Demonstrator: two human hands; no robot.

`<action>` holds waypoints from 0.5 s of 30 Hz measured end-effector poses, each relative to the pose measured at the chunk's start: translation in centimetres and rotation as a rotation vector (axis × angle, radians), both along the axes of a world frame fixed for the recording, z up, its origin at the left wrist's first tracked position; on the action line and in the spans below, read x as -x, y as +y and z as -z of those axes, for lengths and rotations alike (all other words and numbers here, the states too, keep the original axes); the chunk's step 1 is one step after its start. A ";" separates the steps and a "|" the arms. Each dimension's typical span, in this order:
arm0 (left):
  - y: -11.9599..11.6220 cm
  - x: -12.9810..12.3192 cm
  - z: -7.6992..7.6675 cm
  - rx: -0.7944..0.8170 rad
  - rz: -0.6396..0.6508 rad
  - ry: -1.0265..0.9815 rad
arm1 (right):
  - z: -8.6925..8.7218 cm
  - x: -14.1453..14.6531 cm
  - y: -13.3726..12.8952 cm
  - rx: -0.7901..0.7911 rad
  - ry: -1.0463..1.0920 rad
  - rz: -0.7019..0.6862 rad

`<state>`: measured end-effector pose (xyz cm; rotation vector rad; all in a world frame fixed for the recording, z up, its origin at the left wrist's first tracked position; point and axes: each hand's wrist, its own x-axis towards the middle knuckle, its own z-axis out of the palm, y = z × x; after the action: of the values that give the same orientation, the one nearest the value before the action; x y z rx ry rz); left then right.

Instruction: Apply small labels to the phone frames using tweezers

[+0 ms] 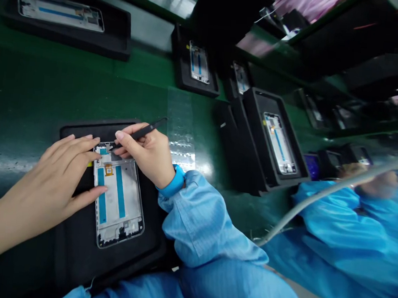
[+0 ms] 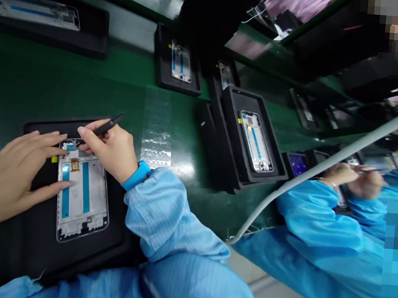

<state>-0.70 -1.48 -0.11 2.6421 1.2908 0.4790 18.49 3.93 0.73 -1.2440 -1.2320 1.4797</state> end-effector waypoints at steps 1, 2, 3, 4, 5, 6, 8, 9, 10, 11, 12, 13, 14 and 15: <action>0.0 0.0 -0.1 0.003 0.000 -0.003 | 0.1 0.0 0.0 -0.005 -0.006 -0.004; 0.0 0.0 -0.1 0.004 0.000 -0.005 | 0.1 0.0 0.0 -0.011 -0.010 -0.009; 0.0 0.0 -0.1 0.004 0.002 -0.005 | 0.1 0.0 0.0 -0.019 -0.013 -0.014; 0.0 0.1 0.0 0.001 0.003 -0.002 | 0.1 0.0 0.0 -0.027 -0.015 -0.015; 0.1 0.1 0.1 -0.002 0.005 0.002 | 0.1 0.0 0.0 -0.033 -0.018 -0.015; 0.1 0.2 0.2 -0.005 0.007 0.005 | 0.1 0.0 0.0 -0.036 -0.020 -0.014; 0.2 0.3 0.3 -0.006 0.013 0.007 | 0.0 0.0 0.0 -0.035 -0.028 -0.008; 0.2 0.3 0.3 -0.005 0.015 0.005 | -0.1 0.0 0.0 -0.034 -0.033 -0.006; 0.2 0.3 0.4 -0.005 0.017 0.002 | -0.1 0.0 0.0 -0.034 -0.038 -0.006; 0.2 0.3 0.4 -0.006 0.018 -0.002 | -0.1 0.0 0.0 -0.035 -0.043 -0.006; 0.1 0.2 0.3 -0.009 0.015 -0.007 | -0.2 0.0 0.0 -0.037 -0.049 -0.006; 0.1 0.2 0.3 -0.010 0.012 -0.010 | -0.2 0.0 0.0 -0.040 -0.053 -0.007; 0.1 0.1 0.2 -0.012 0.010 -0.012 | -0.1 0.0 0.0 -0.042 -0.058 -0.008; 0.1 0.1 0.2 -0.013 0.009 -0.012 | -0.1 0.0 0.0 -0.045 -0.062 -0.010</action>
<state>-0.78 -1.42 -0.29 2.6504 1.2755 0.5022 18.53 3.91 0.86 -1.2640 -1.3065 1.4222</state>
